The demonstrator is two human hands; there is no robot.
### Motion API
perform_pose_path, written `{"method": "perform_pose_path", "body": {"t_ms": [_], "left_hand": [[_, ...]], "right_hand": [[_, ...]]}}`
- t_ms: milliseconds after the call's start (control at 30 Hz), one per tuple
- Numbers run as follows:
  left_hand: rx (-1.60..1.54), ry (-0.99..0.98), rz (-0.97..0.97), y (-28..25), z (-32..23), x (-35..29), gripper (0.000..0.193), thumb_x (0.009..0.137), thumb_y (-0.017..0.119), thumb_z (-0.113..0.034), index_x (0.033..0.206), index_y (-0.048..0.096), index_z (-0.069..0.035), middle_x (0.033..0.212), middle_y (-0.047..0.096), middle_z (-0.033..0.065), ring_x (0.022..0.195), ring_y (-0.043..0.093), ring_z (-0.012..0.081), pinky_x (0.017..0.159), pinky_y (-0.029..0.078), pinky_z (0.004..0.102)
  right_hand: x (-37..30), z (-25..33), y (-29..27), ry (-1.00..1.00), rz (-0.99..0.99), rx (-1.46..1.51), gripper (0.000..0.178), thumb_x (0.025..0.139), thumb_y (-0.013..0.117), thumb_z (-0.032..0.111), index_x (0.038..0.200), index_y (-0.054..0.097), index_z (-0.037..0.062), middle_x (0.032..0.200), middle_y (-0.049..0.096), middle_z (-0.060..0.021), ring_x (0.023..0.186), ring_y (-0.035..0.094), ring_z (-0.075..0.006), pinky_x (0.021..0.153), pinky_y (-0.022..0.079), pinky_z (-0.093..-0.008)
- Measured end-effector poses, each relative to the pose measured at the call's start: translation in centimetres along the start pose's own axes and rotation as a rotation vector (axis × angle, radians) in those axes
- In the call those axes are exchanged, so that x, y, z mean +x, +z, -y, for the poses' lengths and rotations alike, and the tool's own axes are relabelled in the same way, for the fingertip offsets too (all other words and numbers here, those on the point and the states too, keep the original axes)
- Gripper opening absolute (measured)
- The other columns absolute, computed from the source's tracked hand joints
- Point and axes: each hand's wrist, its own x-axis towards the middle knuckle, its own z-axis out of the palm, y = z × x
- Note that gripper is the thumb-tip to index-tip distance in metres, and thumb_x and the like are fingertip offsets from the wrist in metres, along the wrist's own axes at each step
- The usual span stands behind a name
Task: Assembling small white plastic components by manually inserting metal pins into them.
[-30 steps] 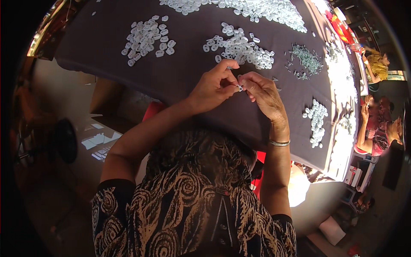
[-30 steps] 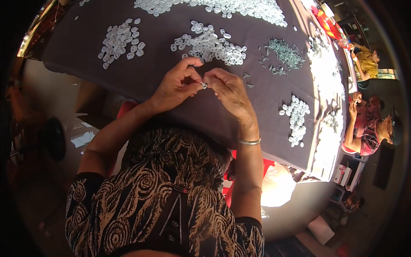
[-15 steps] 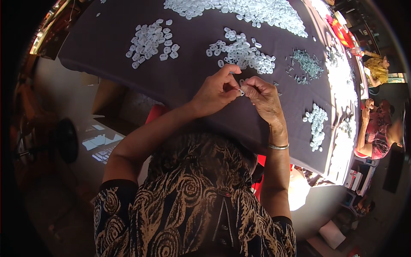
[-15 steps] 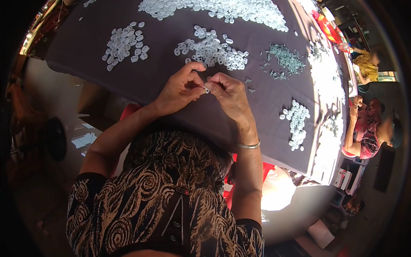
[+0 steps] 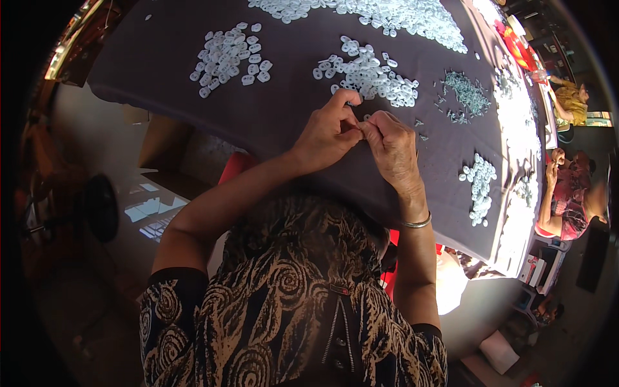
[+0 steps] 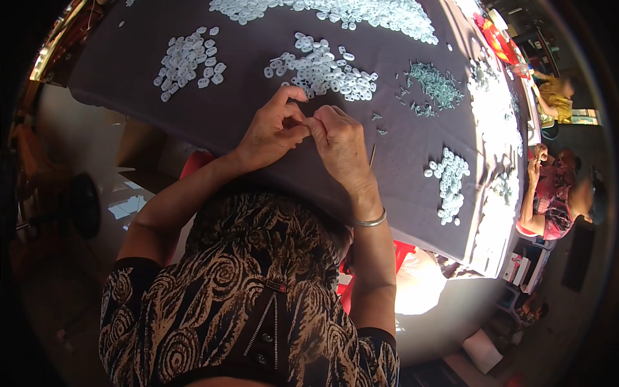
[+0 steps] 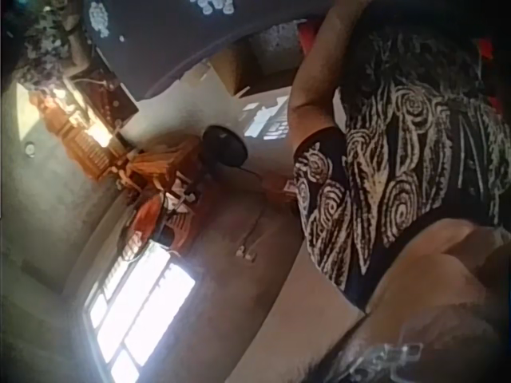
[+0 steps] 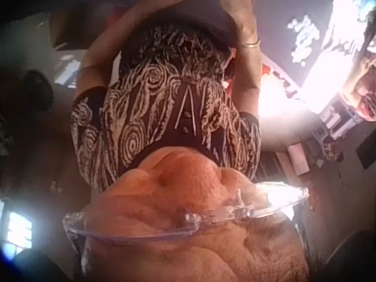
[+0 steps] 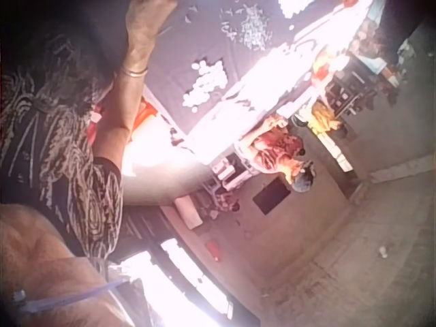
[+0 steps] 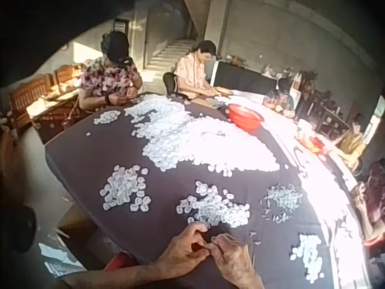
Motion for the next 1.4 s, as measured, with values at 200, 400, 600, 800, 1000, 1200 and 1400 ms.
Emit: {"method": "perform_pose_path", "body": {"t_ms": [200, 400, 600, 800, 1000, 1200, 1400], "left_hand": [[-0.037, -0.017, 0.033, -0.4, -0.1, 0.2, 0.036, 0.083, 0.064, -0.003, 0.113, 0.044, -0.002, 0.086, 0.06, 0.0041, 0.065, 0.059, 0.0085, 0.056, 0.05, 0.0231], [-0.023, 0.032, 0.071, -0.6, 0.0, 0.4, 0.041, 0.083, 0.063, -0.002, 0.118, 0.042, -0.002, 0.076, 0.061, 0.0025, 0.065, 0.058, 0.008, 0.057, 0.049, 0.0225], [-0.069, 0.021, 0.121, -0.6, -0.1, 0.2, 0.043, 0.083, 0.062, -0.002, 0.12, 0.041, -0.002, 0.077, 0.062, 0.0026, 0.064, 0.058, 0.0073, 0.059, 0.049, 0.0212], [-0.046, 0.068, 0.121, -0.7, 0.2, 0.3, 0.042, 0.084, 0.061, 0.0, 0.12, 0.041, -0.002, 0.077, 0.06, 0.0023, 0.064, 0.057, 0.007, 0.058, 0.048, 0.0211], [-0.103, 0.061, 0.131, -0.9, 0.6, 0.4, 0.041, 0.085, 0.062, 0.001, 0.119, 0.04, -0.004, 0.079, 0.06, 0.0023, 0.066, 0.055, 0.0065, 0.059, 0.047, 0.0208], [-0.114, 0.056, 0.017, -1.2, 0.3, -0.1, 0.04, 0.085, 0.063, 0.0, 0.118, 0.041, -0.004, 0.079, 0.06, 0.0017, 0.066, 0.055, 0.0052, 0.056, 0.046, 0.0192], [-0.148, 0.034, -0.099, -1.5, 0.4, 0.4, 0.037, 0.081, 0.064, 0.0, 0.113, 0.045, -0.001, 0.076, 0.062, 0.0034, 0.064, 0.056, 0.0063, 0.058, 0.046, 0.0214]], "right_hand": [[0.1, 0.3, 0.1, 0.065, -0.029, 0.042, 0.013, 0.085, 0.063, 0.005, 0.077, 0.056, -0.0015, 0.069, 0.057, -0.0133, 0.058, 0.055, -0.0246, 0.053, 0.043, -0.0338], [0.2, -0.6, -0.2, 0.14, 0.0, 0.159, 0.023, 0.09, 0.062, 0.015, 0.074, 0.056, -0.0004, 0.058, 0.049, -0.0018, 0.054, 0.042, -0.0083, 0.051, 0.038, -0.0263], [0.0, -1.1, -0.3, 0.284, 0.032, 0.315, 0.04, 0.095, 0.054, 0.035, 0.075, 0.061, 0.0013, 0.057, 0.046, 0.0028, 0.054, 0.04, -0.0053, 0.048, 0.034, -0.0225], [0.3, -0.6, -0.7, 0.338, 0.062, 0.335, 0.048, 0.095, 0.05, 0.045, 0.077, 0.064, 0.0032, 0.058, 0.046, 0.0025, 0.054, 0.041, -0.0051, 0.048, 0.034, -0.022], [0.4, -0.8, -1.0, 0.398, 0.028, 0.35, 0.047, 0.095, 0.048, 0.045, 0.079, 0.064, 0.0034, 0.059, 0.046, 0.0029, 0.053, 0.04, -0.005, 0.047, 0.033, -0.0216], [0.2, -3.3, -3.5, 0.354, -0.208, 0.381, 0.024, 0.095, 0.055, 0.022, 0.083, 0.064, 0.0037, 0.062, 0.046, 0.0054, 0.054, 0.038, -0.0024, 0.048, 0.03, -0.0191], [0.0, -3.5, -2.9, 0.267, -0.152, 0.197, 0.007, 0.088, 0.06, 0.005, 0.087, 0.065, 0.0001, 0.072, 0.059, 0.0031, 0.066, 0.05, -0.0041, 0.059, 0.042, -0.0199]]}}
